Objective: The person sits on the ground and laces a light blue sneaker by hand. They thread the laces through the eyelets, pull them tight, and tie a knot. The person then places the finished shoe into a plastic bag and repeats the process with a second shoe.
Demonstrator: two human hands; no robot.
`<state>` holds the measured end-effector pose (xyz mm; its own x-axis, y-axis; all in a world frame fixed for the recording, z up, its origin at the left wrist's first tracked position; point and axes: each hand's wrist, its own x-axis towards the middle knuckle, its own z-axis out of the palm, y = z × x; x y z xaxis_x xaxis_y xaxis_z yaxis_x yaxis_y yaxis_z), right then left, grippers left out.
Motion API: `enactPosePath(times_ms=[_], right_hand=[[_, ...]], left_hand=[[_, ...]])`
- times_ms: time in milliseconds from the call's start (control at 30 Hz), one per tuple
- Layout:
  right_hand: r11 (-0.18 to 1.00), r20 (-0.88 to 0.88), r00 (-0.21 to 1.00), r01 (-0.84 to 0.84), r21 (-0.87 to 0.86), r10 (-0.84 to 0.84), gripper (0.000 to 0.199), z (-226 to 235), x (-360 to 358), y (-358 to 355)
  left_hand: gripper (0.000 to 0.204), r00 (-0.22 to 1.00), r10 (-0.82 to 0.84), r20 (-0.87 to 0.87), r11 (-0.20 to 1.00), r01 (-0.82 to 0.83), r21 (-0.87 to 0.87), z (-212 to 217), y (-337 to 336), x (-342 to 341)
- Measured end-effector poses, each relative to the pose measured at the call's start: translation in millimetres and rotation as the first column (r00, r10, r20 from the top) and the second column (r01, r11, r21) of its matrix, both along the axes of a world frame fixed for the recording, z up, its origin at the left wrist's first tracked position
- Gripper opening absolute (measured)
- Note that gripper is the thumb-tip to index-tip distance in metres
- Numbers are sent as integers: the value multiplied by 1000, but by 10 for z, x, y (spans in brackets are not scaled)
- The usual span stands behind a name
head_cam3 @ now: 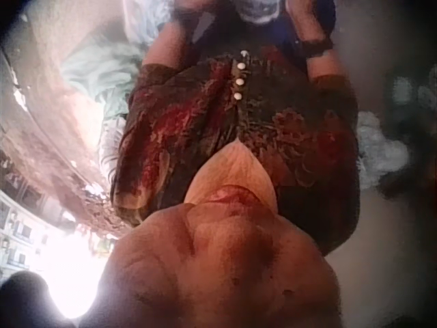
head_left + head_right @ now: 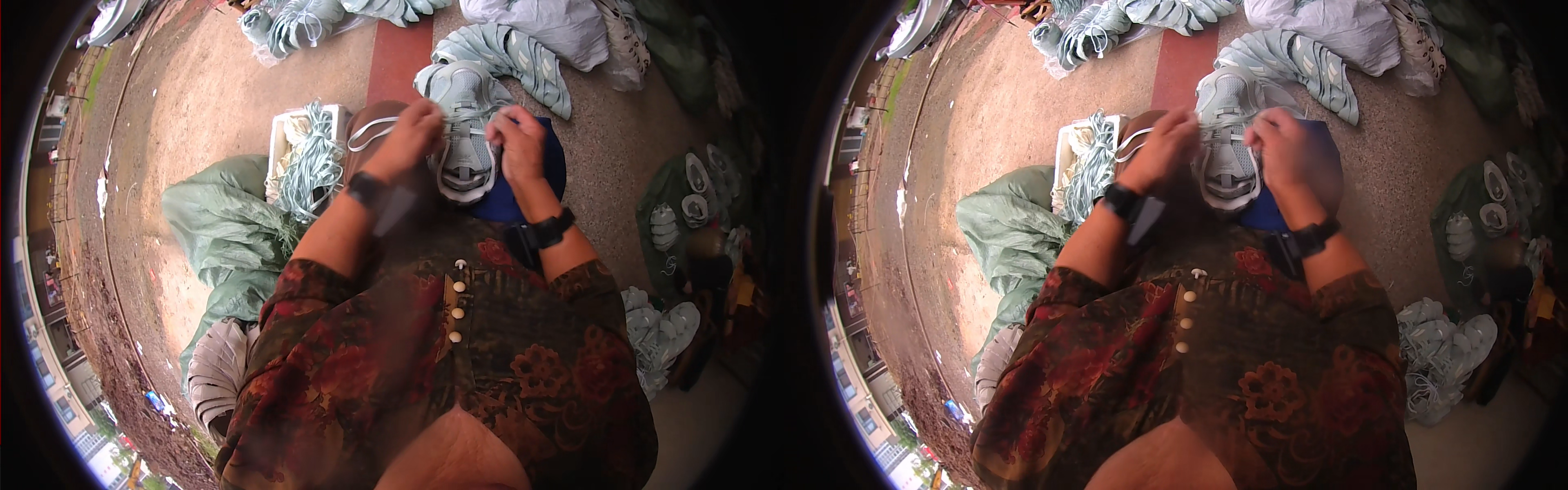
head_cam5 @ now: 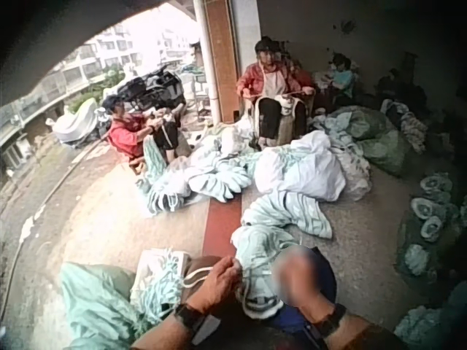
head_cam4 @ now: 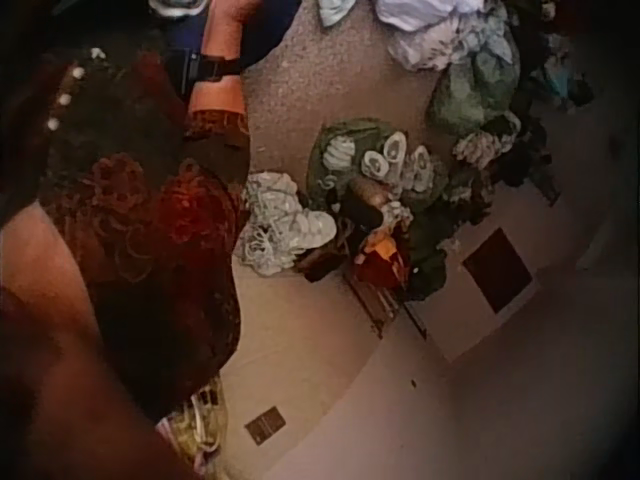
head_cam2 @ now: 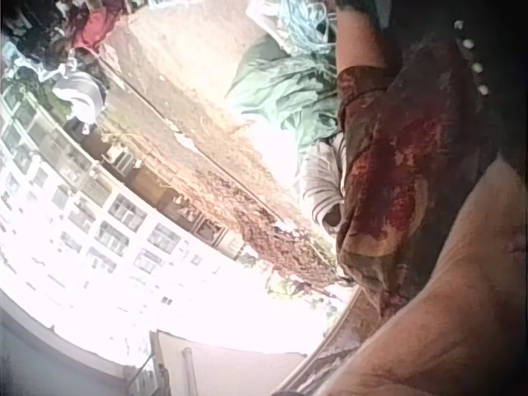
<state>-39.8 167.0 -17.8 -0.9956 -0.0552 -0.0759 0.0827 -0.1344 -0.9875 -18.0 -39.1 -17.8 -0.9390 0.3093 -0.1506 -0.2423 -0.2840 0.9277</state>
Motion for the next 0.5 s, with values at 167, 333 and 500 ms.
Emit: enactPosePath(times_ms=[167, 333, 500], right_hand=[[892, -58, 891, 449, -50, -451, 6, -37, 206, 1502], [847, 162, 835, 499, 180, -526, 6, -483, 527, 2810], [745, -267, 949, 299, 596, -168, 8, -272, 135, 1649]], left_hand=[[22, 830, 541, -135, 807, -557, -197, 108, -1424, 635], [15, 553, 789, 267, 579, -815, -25, -228, -2183, 1292], [36, 827, 437, -355, 380, -527, -760, -461, -1482, 722]])
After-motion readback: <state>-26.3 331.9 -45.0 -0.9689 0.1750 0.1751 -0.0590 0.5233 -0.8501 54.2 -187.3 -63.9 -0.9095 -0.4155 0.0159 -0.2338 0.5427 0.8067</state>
